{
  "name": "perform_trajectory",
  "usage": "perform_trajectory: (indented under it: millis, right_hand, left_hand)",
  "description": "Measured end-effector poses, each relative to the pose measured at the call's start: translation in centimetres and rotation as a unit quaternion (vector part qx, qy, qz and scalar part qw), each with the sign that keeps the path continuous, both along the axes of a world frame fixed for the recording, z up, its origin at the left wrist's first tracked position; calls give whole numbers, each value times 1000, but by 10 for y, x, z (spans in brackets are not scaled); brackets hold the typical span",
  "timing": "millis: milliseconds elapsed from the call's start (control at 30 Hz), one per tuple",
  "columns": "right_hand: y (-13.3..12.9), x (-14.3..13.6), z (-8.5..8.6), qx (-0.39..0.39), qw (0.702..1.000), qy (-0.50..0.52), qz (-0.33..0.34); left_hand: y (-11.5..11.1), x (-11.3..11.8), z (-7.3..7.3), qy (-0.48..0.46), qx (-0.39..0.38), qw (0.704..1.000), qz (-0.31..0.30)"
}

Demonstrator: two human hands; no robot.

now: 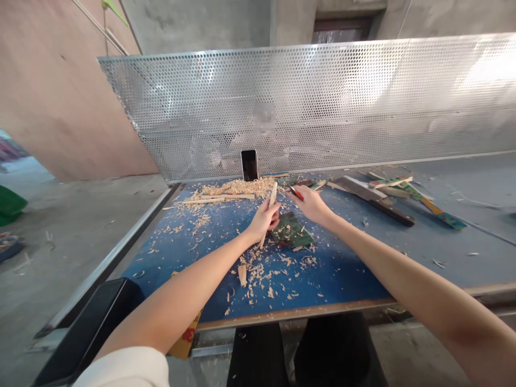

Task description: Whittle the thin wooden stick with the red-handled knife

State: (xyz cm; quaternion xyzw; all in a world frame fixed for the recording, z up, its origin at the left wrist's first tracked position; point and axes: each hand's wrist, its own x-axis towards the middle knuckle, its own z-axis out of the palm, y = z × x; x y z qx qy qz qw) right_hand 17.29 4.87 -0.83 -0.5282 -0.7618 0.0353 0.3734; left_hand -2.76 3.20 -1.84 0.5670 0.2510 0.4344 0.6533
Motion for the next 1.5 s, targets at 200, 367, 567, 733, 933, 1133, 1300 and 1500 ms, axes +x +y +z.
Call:
perform_trajectory:
  millis: [200,367,567,733,933,1133,1300,1500]
  right_hand:
    - [-19,-12,6,-44,996,-76,-19]
    - [-21,-15,5,-63,988,-131,-44]
    - [-14,-11,0,-52,981,-168,-77]
    - [-9,-9,-2,-51,989,-62,-122]
    - [-8,-4,3,-35,989,1,-146]
    - [-9,0,6,-15,991,-7,-134]
    - [-13,-1,7,11,992,-16,-121]
    - [-16,-1,6,33,992,-38,-117]
  left_hand:
    - [0,-1,-3,15,14,1000,-1]
    - [-3,1,-2,27,26,999,6]
    - [-3,5,-2,37,43,998,13]
    - [-1,6,-3,55,35,998,26]
    - [-1,4,1,89,65,993,30]
    - [-4,-3,7,147,139,978,48]
    - [-6,-13,17,192,205,958,63]
    - [-8,-17,28,221,258,932,125]
